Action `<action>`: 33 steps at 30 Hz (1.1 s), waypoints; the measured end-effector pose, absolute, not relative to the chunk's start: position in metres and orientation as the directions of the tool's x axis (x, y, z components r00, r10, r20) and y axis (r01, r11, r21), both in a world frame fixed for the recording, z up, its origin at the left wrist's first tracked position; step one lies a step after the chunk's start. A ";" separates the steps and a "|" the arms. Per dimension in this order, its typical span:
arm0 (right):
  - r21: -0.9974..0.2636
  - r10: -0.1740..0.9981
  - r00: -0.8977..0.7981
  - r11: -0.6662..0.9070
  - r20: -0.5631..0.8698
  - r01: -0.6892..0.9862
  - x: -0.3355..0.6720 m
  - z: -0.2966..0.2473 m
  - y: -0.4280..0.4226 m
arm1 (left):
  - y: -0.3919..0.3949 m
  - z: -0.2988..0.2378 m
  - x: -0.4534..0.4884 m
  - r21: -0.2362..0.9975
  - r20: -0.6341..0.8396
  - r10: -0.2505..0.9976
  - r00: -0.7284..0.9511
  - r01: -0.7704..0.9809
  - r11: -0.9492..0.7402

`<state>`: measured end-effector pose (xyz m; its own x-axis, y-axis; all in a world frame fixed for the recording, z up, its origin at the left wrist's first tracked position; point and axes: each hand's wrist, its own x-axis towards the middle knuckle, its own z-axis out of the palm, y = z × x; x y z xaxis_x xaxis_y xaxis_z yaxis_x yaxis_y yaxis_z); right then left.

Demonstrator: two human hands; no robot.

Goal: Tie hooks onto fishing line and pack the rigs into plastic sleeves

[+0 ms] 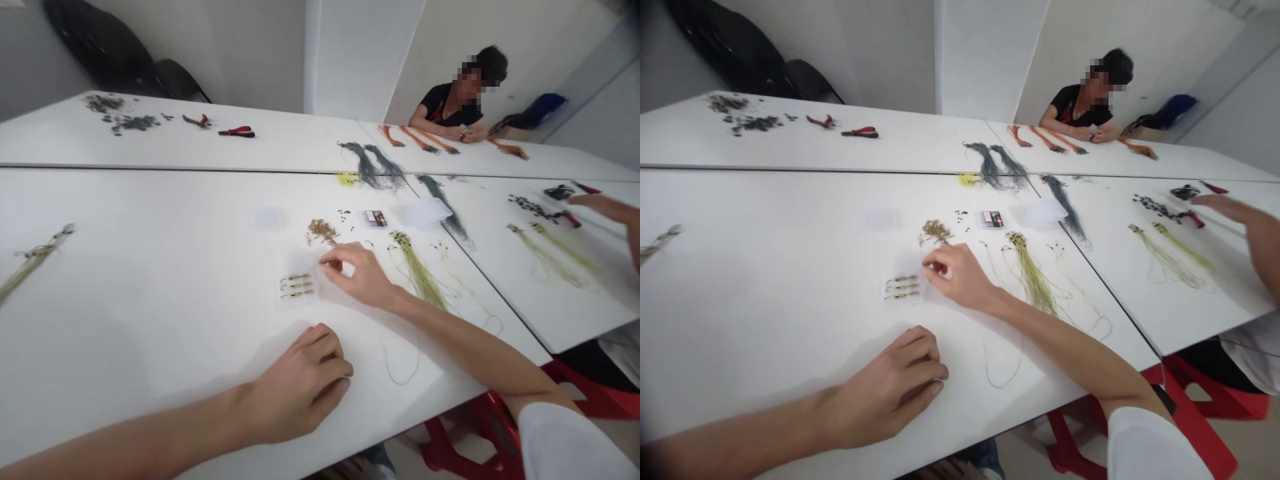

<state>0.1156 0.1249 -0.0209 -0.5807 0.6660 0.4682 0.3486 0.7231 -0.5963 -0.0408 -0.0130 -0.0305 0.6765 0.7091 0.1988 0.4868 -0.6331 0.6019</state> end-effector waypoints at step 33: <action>-0.538 0.978 -0.010 0.123 0.208 0.834 0.284 -0.059 0.232 | -0.010 -0.029 -0.033 0.622 0.142 0.729 0.670 0.512 -0.592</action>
